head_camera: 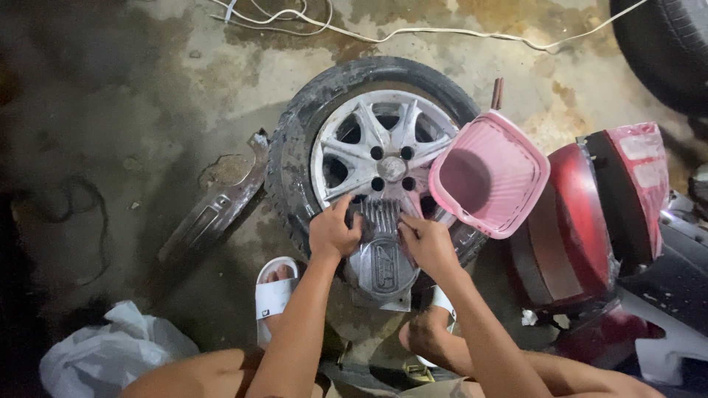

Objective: The person sands a metal engine part with a piece of sandpaper, dipping the sandpaper into a pink bowl of liquid.

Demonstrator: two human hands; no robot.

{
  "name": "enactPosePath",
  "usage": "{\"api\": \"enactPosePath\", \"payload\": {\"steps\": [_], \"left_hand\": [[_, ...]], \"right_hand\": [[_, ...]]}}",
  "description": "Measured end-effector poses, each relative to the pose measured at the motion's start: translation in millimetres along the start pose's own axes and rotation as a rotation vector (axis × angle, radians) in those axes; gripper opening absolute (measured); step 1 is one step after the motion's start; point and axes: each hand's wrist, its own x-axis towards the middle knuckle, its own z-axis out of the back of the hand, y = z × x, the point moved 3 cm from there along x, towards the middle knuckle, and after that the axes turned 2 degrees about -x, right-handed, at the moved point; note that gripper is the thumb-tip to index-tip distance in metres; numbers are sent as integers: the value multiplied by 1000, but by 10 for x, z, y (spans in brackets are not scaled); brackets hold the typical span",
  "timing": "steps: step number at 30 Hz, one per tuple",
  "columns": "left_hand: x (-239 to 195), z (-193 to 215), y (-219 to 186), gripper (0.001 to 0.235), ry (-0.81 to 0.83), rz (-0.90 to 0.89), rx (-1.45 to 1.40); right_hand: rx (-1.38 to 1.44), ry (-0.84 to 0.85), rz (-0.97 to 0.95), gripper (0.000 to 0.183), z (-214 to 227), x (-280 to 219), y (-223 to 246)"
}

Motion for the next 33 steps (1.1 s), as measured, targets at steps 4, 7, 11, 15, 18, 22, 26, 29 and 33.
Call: {"api": "enactPosePath", "payload": {"steps": [4,7,11,15,18,22,26,29,33], "left_hand": [[-15,40,-32,52,20,3,-17],[-53,74,-86,51,33,-6,33],[-74,120,-160,52,12,2,-8],[-43,108,-127,50,4,-29,46],[-14,42,-78,53,10,-12,52],[-12,1,-31,53,-24,-39,40],[-15,-5,-32,52,-18,-24,17],[-10,-3,-32,51,-20,-16,21],[-15,10,-32,53,12,-18,23]], "right_hand": [[128,8,-51,29,945,-279,770],[-60,-231,116,21,1254,117,122],[-188,-334,57,20,1451,801,-700],[-245,-110,-380,52,1357,1045,-1135],[-151,-171,-343,45,1378,1030,-1097],[17,-44,-429,51,1318,927,-702],[-61,24,-480,63,1205,914,-325],[-289,89,-462,71,1017,1067,-494],[-326,103,-607,102,885,1224,-755]]}}
